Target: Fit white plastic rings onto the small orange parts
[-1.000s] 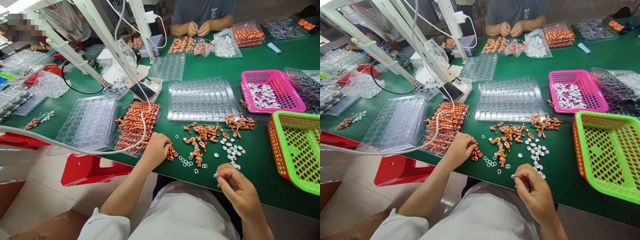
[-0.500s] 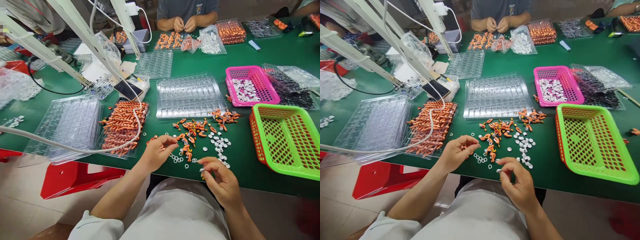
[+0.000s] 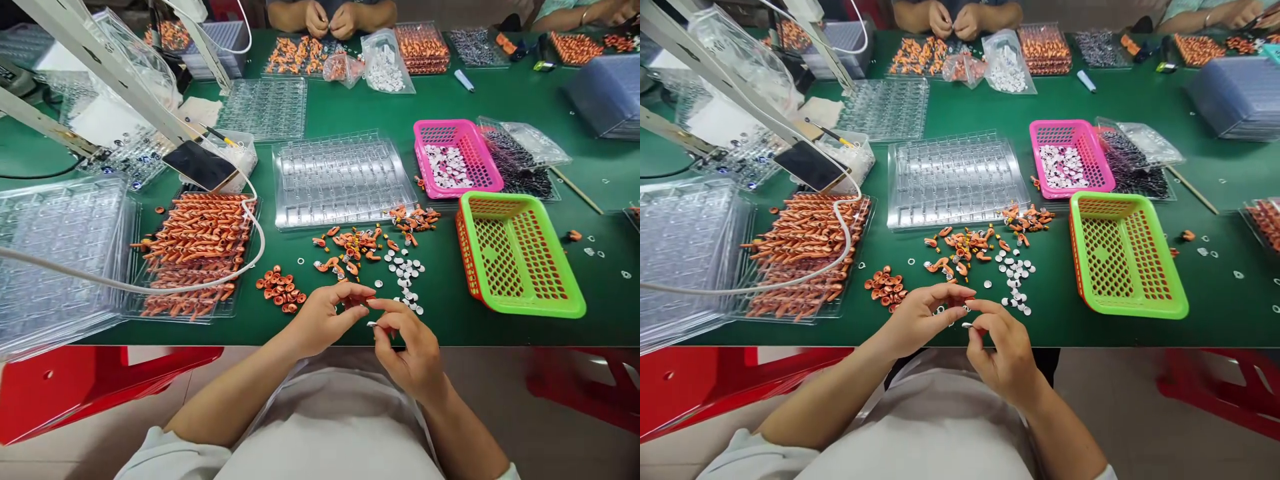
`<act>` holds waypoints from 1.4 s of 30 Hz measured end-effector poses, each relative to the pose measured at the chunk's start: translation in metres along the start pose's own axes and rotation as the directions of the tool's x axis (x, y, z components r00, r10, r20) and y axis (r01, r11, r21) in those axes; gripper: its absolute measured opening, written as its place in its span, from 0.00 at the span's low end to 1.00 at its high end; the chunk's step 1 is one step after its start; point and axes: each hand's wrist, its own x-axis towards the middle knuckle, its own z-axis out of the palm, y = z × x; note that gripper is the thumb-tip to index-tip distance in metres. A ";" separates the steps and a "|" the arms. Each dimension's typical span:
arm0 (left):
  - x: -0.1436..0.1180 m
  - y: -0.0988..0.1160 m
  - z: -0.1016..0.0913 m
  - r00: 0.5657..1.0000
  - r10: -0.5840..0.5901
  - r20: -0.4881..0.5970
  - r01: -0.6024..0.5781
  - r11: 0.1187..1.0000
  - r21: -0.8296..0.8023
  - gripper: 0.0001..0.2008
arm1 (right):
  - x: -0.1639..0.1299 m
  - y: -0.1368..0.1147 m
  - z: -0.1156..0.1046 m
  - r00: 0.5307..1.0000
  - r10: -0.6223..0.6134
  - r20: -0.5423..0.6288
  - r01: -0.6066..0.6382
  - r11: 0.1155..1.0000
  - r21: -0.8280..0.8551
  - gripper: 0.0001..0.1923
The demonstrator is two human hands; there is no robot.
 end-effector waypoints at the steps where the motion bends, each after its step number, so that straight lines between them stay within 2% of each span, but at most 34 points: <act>1: -0.001 0.000 0.001 1.000 0.001 -0.012 -0.001 1.000 0.014 0.12 | 0.000 -0.001 0.000 1.000 0.005 -0.004 -0.005 1.000 0.001 0.11; 4: -0.002 -0.001 0.003 0.999 -0.003 -0.042 0.003 1.000 0.014 0.10 | 0.001 -0.004 0.001 1.000 0.023 -0.015 -0.023 0.999 0.035 0.10; 7: -0.003 -0.005 0.003 0.999 -0.009 -0.031 0.008 1.000 -0.030 0.09 | 0.002 -0.007 -0.001 0.992 0.128 0.007 -0.127 0.979 0.160 0.07; 11: -0.006 -0.011 0.002 1.000 -0.010 0.007 0.011 0.991 -0.135 0.10 | 0.005 -0.005 -0.005 0.941 0.338 0.007 -0.318 0.880 0.352 0.05; 15: -0.010 -0.013 0.005 1.000 0.001 -0.025 -0.006 0.979 -0.202 0.09 | 0.008 0.000 -0.005 0.913 0.408 0.032 -0.377 0.809 0.451 0.05; 24: -0.014 -0.009 0.011 0.999 -0.042 -0.024 0.033 0.956 -0.293 0.09 | 0.007 0.006 -0.001 0.858 0.512 0.036 -0.473 0.762 0.441 0.06; 30: -0.013 -0.009 0.013 0.999 -0.040 -0.022 0.031 0.943 -0.331 0.09 | 0.005 0.008 0.000 0.851 0.523 0.048 -0.485 0.749 0.451 0.07; 33: -0.013 -0.010 0.012 0.999 -0.029 -0.023 0.021 0.959 -0.284 0.09 | 0.004 0.009 -0.002 0.851 0.520 0.074 -0.492 0.740 0.459 0.07; 37: -0.012 -0.011 0.009 0.999 0.025 -0.047 -0.028 0.998 -0.063 0.10 | 0.008 0.007 -0.010 0.864 0.492 0.108 -0.486 0.761 0.429 0.07; 42: -0.011 -0.008 0.008 0.984 0.177 -0.030 -0.167 0.963 0.212 0.09 | 0.020 -0.002 -0.021 0.892 0.401 0.208 -0.441 0.873 0.208 0.06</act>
